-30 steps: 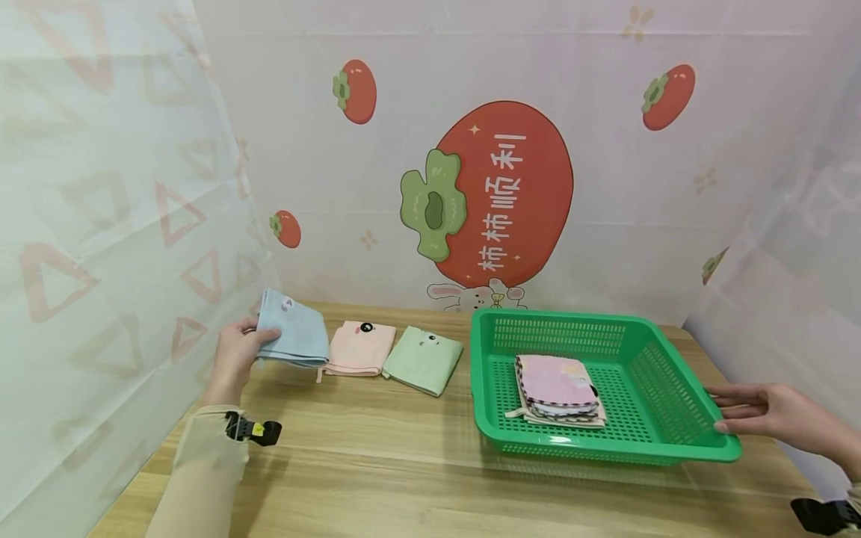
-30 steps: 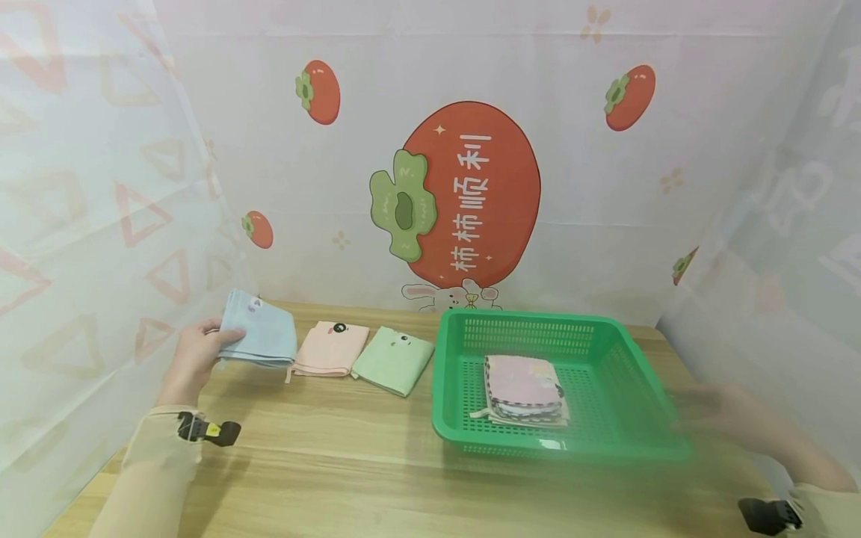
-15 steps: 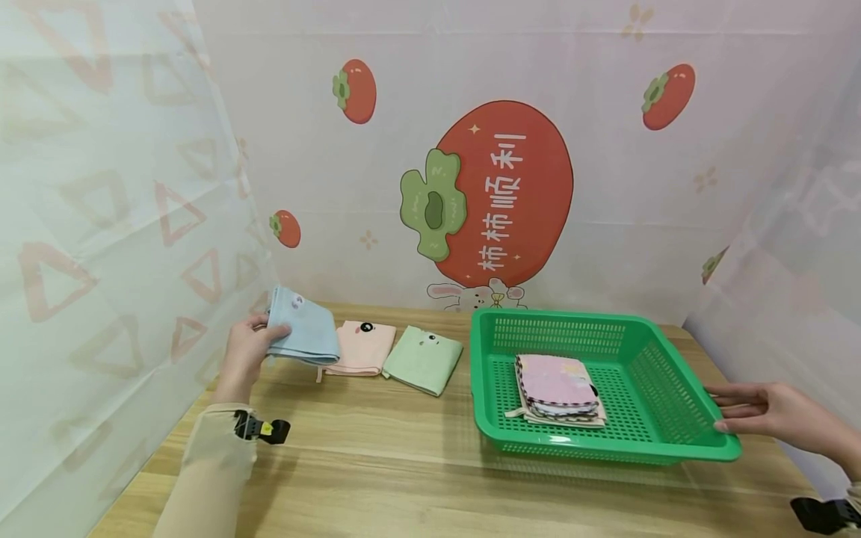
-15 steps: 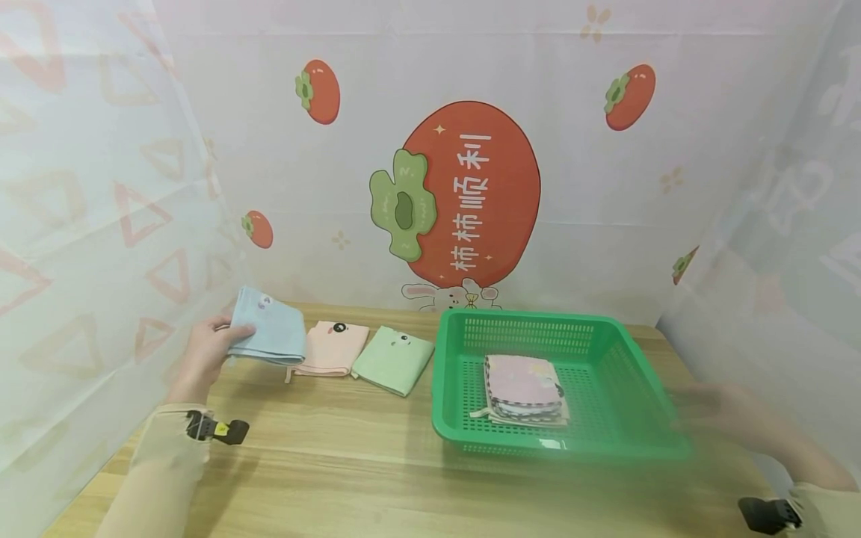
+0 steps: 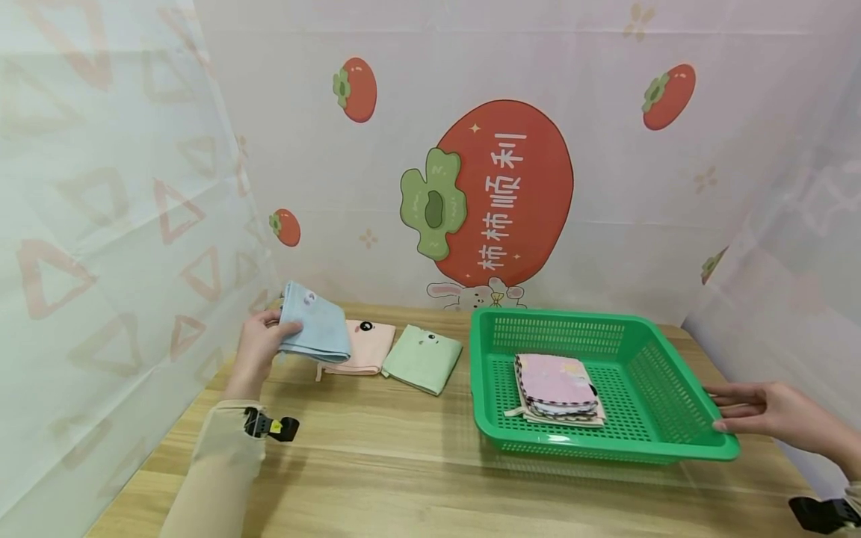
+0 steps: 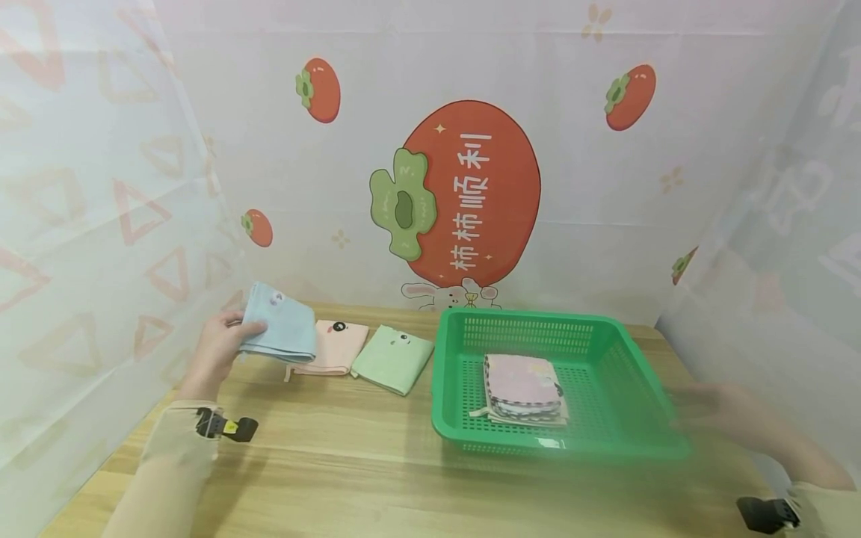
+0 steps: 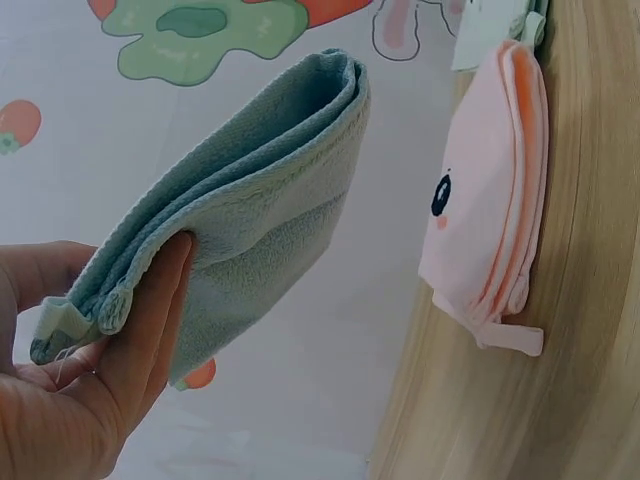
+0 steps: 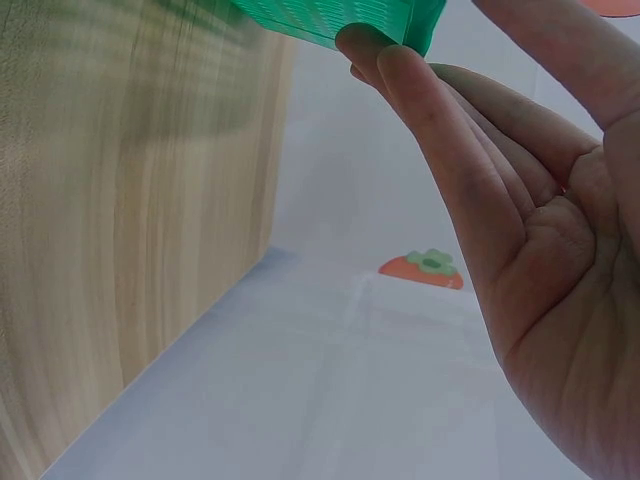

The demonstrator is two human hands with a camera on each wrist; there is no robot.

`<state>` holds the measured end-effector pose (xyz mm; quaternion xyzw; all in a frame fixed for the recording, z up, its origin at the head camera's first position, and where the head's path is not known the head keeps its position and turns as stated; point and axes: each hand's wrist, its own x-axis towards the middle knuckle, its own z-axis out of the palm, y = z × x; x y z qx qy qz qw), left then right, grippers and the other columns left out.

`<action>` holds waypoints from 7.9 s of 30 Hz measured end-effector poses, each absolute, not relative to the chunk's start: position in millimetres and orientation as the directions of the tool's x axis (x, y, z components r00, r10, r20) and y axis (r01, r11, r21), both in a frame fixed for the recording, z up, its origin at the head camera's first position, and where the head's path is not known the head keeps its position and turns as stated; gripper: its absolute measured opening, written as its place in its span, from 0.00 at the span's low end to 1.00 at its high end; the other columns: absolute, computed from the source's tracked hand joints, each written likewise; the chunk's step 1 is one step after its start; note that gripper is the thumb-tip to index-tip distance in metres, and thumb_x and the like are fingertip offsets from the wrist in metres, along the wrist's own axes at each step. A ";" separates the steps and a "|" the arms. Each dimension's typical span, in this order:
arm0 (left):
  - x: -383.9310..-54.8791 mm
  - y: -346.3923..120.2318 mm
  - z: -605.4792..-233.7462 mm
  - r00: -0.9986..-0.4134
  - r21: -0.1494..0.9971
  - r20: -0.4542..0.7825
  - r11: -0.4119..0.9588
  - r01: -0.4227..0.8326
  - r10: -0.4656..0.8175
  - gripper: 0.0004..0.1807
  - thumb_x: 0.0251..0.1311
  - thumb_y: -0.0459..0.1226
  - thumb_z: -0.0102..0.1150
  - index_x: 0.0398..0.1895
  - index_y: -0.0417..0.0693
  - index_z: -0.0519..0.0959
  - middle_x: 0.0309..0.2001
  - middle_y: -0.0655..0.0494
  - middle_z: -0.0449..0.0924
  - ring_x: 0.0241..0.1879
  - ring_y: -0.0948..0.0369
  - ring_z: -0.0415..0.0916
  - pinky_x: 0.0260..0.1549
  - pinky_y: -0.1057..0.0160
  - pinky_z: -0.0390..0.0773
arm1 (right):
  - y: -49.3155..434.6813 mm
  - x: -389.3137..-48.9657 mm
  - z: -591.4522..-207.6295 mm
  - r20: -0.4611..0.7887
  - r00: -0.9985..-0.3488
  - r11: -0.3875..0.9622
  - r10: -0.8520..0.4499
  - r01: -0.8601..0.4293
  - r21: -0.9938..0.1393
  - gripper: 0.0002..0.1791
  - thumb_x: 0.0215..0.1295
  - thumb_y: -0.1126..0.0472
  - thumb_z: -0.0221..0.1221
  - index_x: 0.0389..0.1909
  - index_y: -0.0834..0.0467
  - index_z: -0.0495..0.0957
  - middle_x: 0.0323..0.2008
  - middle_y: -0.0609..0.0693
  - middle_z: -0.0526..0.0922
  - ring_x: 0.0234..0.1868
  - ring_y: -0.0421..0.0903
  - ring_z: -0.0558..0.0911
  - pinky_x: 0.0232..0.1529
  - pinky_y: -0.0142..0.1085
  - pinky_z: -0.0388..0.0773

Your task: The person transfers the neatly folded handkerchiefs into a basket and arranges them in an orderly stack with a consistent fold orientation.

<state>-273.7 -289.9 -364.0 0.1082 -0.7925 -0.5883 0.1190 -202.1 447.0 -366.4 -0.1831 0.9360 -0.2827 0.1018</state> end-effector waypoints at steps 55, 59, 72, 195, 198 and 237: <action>-284.8 -217.6 -342.2 -0.985 0.961 0.114 0.267 0.077 -0.128 0.17 0.56 0.31 0.58 0.46 0.29 0.72 0.43 0.41 0.75 0.32 0.66 0.74 0.32 0.73 0.79 | 447.6 -203.0 -364.8 -0.068 -0.901 0.724 -0.429 -0.298 -0.622 0.30 0.64 0.65 0.58 0.57 0.85 0.61 0.46 0.30 0.81 0.39 0.25 0.81 0.33 0.32 0.82; -286.0 -211.0 -340.9 -0.988 0.964 0.112 0.253 0.082 -0.106 0.16 0.56 0.30 0.58 0.45 0.29 0.72 0.41 0.44 0.75 0.33 0.66 0.74 0.32 0.73 0.79 | 447.0 -202.1 -364.5 -0.070 -0.904 0.733 -0.422 -0.295 -0.614 0.31 0.64 0.65 0.58 0.57 0.85 0.60 0.45 0.36 0.84 0.39 0.25 0.80 0.33 0.31 0.82; -289.7 -190.8 -337.6 -0.991 0.971 0.123 0.211 0.111 -0.046 0.15 0.55 0.28 0.57 0.45 0.28 0.72 0.37 0.46 0.75 0.32 0.64 0.74 0.32 0.72 0.79 | 445.2 -201.1 -366.0 -0.066 -0.911 0.764 -0.406 -0.299 -0.571 0.32 0.64 0.64 0.59 0.57 0.85 0.60 0.47 0.75 0.77 0.38 0.25 0.81 0.33 0.31 0.82; -309.9 -16.9 -323.9 -0.965 0.965 0.102 0.211 0.155 0.242 0.07 0.53 0.30 0.61 0.33 0.36 0.74 0.41 0.45 0.76 0.32 0.58 0.75 0.33 0.66 0.80 | 448.9 -200.0 -368.0 -0.071 -0.907 0.725 -0.416 -0.283 -0.627 0.32 0.64 0.64 0.59 0.59 0.84 0.60 0.49 0.31 0.80 0.39 0.26 0.81 0.34 0.34 0.82; -311.0 -13.2 -324.4 -0.966 0.968 0.098 0.203 0.149 0.240 0.07 0.52 0.30 0.61 0.33 0.37 0.74 0.40 0.45 0.76 0.31 0.58 0.75 0.32 0.65 0.80 | 449.2 -200.4 -368.6 -0.067 -0.902 0.710 -0.427 -0.288 -0.643 0.32 0.64 0.65 0.58 0.58 0.84 0.60 0.47 0.16 0.71 0.39 0.26 0.81 0.34 0.34 0.82; -316.2 35.2 -323.7 -0.965 0.945 0.011 0.312 0.096 0.262 0.14 0.52 0.30 0.62 0.14 0.45 0.69 0.31 0.55 0.73 0.22 0.62 0.71 0.20 0.69 0.73 | 444.8 -201.2 -361.9 -0.076 -0.903 0.718 -0.423 -0.283 -0.636 0.32 0.64 0.64 0.59 0.58 0.84 0.60 0.46 0.21 0.76 0.39 0.26 0.81 0.34 0.32 0.82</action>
